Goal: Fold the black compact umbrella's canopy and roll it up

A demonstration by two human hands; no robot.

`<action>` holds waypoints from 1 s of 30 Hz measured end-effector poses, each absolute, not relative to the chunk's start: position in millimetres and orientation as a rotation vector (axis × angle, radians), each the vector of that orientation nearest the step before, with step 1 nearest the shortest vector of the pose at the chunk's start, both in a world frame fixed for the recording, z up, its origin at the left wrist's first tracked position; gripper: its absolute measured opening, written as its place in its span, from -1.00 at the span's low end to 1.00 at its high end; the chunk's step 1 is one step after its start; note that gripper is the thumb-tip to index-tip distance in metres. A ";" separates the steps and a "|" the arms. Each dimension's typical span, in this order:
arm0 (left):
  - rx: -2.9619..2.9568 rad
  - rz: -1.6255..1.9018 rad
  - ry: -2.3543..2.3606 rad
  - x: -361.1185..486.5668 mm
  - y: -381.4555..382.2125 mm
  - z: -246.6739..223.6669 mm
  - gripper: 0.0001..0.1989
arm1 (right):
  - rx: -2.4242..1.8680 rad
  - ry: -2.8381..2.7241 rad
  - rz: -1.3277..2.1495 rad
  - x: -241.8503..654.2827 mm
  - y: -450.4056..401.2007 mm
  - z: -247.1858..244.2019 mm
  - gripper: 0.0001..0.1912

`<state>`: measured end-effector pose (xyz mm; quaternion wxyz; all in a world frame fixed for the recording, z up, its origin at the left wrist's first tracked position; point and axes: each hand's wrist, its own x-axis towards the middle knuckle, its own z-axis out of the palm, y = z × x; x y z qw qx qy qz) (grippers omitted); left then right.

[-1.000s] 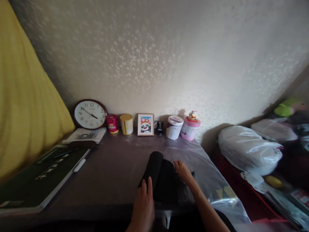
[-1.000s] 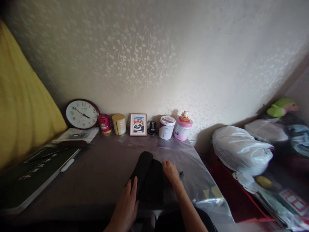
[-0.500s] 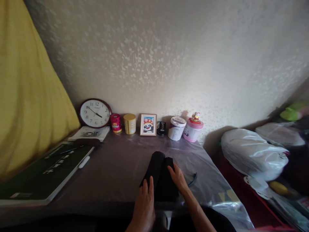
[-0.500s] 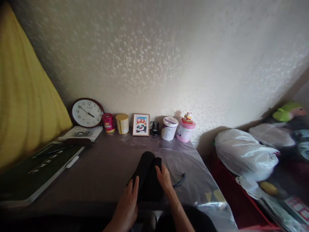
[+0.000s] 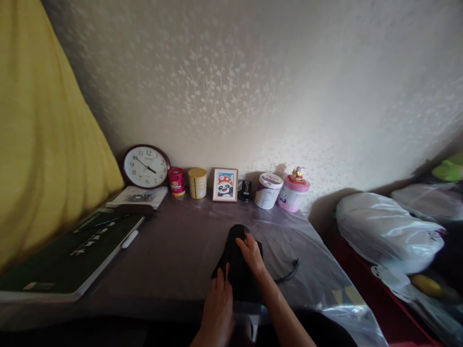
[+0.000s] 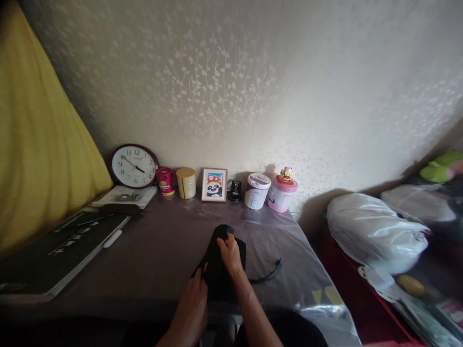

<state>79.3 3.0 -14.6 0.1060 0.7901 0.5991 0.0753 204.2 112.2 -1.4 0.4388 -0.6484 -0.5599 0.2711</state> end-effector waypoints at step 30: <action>2.571 0.554 1.622 63.7 6.0 -34.7 -0.27 | -1.299 -2.090 0.568 184.0 80.9 25.7 -0.75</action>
